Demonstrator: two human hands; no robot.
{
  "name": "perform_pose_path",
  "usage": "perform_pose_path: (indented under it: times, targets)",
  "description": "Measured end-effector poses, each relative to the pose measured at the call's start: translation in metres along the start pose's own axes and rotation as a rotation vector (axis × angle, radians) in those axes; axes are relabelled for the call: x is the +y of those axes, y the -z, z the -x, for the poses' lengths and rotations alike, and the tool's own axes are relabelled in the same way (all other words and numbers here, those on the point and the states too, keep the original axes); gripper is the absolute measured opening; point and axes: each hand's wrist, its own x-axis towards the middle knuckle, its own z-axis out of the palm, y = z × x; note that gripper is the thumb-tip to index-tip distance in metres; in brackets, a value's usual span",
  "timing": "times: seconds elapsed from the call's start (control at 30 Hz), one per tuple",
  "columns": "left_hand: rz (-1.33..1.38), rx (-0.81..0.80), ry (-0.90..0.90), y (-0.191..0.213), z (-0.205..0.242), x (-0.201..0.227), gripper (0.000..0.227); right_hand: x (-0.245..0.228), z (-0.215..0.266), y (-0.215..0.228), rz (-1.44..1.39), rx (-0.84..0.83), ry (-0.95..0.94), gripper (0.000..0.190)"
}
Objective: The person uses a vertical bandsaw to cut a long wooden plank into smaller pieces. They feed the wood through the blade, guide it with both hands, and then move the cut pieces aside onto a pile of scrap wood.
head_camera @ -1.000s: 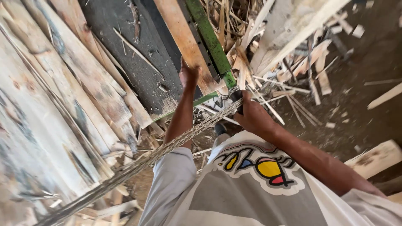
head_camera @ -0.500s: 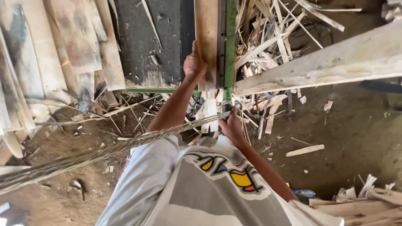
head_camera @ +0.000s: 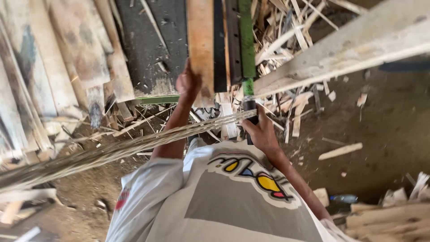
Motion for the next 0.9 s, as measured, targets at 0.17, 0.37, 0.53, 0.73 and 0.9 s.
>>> perform_pose_path:
  times: [0.17,0.37,0.53,0.73,0.9]
  targets:
    - [-0.245,0.075,0.05,0.01,0.044,0.035,0.083,0.045,-0.001,0.012,-0.291,0.045,0.088,0.073]
    - [-0.303,-0.04,0.006,0.001,0.06,0.072,0.109,0.148,-0.049,-0.008,-0.657,0.031,0.151,0.071]
    - [-0.329,-0.044,-0.003,-0.004,0.055,0.072,0.126,0.189,-0.114,-0.029,-0.514,0.11,0.083,0.046]
    - [-0.319,-0.035,0.068,0.005,0.041,0.065,0.126,0.24,-0.18,-0.05,-0.46,0.07,-0.074,0.034]
    - [-0.313,-0.106,-0.016,0.016,0.05,0.076,0.11,0.187,-0.165,-0.032,-1.249,-0.316,-0.146,0.034]
